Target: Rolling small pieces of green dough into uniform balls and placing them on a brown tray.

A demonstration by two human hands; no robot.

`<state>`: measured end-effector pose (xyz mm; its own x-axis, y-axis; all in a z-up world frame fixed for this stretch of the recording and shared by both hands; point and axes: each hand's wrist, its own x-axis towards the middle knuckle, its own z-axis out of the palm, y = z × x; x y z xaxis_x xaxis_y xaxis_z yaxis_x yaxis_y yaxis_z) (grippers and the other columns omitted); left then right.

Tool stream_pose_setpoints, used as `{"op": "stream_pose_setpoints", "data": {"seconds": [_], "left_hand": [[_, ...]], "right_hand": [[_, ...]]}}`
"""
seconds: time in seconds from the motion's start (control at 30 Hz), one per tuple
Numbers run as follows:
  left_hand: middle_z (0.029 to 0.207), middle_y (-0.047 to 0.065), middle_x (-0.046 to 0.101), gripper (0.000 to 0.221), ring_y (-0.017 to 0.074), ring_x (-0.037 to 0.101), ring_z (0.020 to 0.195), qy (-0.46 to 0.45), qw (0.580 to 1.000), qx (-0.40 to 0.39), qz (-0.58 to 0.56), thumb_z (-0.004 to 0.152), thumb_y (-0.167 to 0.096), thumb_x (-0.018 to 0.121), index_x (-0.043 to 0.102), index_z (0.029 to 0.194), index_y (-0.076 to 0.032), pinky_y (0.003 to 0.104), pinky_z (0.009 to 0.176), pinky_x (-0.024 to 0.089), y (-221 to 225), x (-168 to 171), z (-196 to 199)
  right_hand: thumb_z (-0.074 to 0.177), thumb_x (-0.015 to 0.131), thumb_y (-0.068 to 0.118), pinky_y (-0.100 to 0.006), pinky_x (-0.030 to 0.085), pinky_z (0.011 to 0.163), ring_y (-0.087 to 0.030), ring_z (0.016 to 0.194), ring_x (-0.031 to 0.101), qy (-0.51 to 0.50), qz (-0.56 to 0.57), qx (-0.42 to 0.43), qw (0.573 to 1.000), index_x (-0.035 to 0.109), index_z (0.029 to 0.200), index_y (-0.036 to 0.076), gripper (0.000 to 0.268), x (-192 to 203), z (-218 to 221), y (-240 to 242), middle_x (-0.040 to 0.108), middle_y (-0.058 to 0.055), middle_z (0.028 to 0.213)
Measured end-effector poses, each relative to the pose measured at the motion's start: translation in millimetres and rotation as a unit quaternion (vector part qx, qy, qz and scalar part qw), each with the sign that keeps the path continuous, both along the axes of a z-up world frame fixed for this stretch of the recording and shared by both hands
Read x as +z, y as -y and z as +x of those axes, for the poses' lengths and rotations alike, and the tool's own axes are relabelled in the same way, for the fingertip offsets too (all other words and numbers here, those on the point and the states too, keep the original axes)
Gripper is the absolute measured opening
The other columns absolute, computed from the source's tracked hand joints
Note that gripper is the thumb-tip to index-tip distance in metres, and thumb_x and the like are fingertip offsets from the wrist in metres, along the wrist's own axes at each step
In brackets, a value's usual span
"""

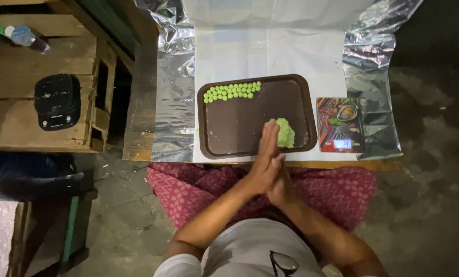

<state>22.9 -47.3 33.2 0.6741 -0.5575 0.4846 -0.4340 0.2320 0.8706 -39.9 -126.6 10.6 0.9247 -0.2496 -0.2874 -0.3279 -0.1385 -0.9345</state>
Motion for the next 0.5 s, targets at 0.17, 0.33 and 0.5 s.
{"op": "stream_pose_setpoints", "data": {"seconds": [0.17, 0.33, 0.5], "left_hand": [[0.171, 0.027, -0.002, 0.096, 0.0456, -0.006, 0.158, 0.122, 0.988, 0.015, 0.093, 0.102, -0.075, 0.023, 0.004, 0.166, -0.006, 0.056, 0.126, -0.007, 2.4, -27.2, -4.7], [0.172, 0.022, -0.001, 0.099, 0.0385, -0.006, 0.16, 0.107, 0.994, -0.034, 0.008, 0.101, -0.074, 0.029, 0.005, 0.166, -0.004, 0.052, 0.129, -0.008, 11.4, -10.1, -4.7], [0.171, 0.023, -0.002, 0.083, 0.0402, -0.006, 0.158, 0.105, 0.99, 0.043, 0.082, 0.107, -0.056, 0.032, 0.007, 0.166, -0.003, 0.051, 0.128, -0.004, 4.1, -22.9, 2.0]], "right_hand": [[0.08, 0.031, 0.096, -0.024, 0.035, 0.035, -0.021, 0.044, 0.059, 0.016, 0.392, -0.158, 0.906, 0.053, 0.152, 0.039, 0.095, -28.8, -15.5, 29.3, 0.076, -0.004, 0.093], [0.105, 0.027, 0.065, -0.036, 0.03, 0.103, -0.018, 0.123, 0.039, 0.113, 0.384, -0.092, 0.912, 0.031, 0.16, 0.025, 0.068, 16.5, 7.0, 18.2, 0.041, 0.0, 0.146], [0.101, 0.023, 0.065, -0.055, 0.03, 0.121, -0.032, 0.149, 0.039, 0.143, 0.374, -0.081, 0.913, 0.019, 0.167, 0.02, 0.08, 35.7, -8.3, -2.8, 0.035, -0.013, 0.166]]}}
